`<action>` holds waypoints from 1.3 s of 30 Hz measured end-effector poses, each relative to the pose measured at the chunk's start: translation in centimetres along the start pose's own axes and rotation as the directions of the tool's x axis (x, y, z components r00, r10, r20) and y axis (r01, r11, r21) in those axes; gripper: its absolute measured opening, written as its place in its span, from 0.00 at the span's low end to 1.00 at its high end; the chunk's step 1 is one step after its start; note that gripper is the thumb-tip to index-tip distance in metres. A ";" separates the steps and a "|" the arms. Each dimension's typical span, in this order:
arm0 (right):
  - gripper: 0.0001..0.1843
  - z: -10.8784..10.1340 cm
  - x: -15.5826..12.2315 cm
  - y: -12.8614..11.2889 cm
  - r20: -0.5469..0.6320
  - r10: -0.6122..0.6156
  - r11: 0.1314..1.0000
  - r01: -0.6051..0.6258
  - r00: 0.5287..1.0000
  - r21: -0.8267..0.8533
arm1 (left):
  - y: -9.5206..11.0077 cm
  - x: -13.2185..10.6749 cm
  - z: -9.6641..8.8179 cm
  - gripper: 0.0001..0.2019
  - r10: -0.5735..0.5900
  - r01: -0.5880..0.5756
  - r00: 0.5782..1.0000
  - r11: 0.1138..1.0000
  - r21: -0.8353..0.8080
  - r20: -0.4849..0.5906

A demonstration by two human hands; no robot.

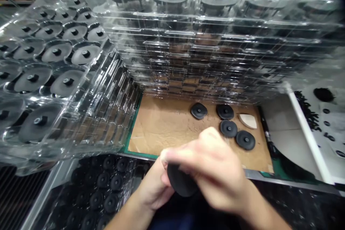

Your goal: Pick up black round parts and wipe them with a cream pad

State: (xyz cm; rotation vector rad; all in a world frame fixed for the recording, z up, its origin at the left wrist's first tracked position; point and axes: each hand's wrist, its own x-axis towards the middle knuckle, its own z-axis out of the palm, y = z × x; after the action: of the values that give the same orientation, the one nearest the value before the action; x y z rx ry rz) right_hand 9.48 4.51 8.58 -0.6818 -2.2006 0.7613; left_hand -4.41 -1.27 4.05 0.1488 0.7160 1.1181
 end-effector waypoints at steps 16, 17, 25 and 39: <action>0.17 7.0 -11.5 7.9 -0.197 0.611 0.756 -0.639 0.767 -0.140 | 0.2 0.5 -1.4 0.28 -0.015 0.018 1.000 0.991 -0.134 0.021; 0.17 7.2 -11.7 8.0 -0.199 0.597 0.763 -0.627 0.777 -0.156 | 0.3 0.5 -1.2 0.28 -0.011 0.012 1.000 0.992 -0.128 0.011; 0.17 6.7 -10.8 8.6 -0.197 0.565 0.784 -0.596 0.801 -0.173 | 0.0 0.3 -1.1 0.26 -0.006 -0.004 0.998 0.988 -0.153 -0.070; 0.13 2.4 -5.9 3.7 -0.158 0.536 0.842 -0.538 0.829 0.036 | -1.4 1.0 -0.7 0.24 0.003 -0.028 0.984 0.990 -0.136 -0.177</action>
State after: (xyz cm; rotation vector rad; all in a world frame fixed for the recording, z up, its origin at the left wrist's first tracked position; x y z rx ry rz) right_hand 12.21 2.41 2.02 -1.3558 -1.8710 0.9300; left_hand -3.53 -1.19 2.42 -0.0628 0.7929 1.2018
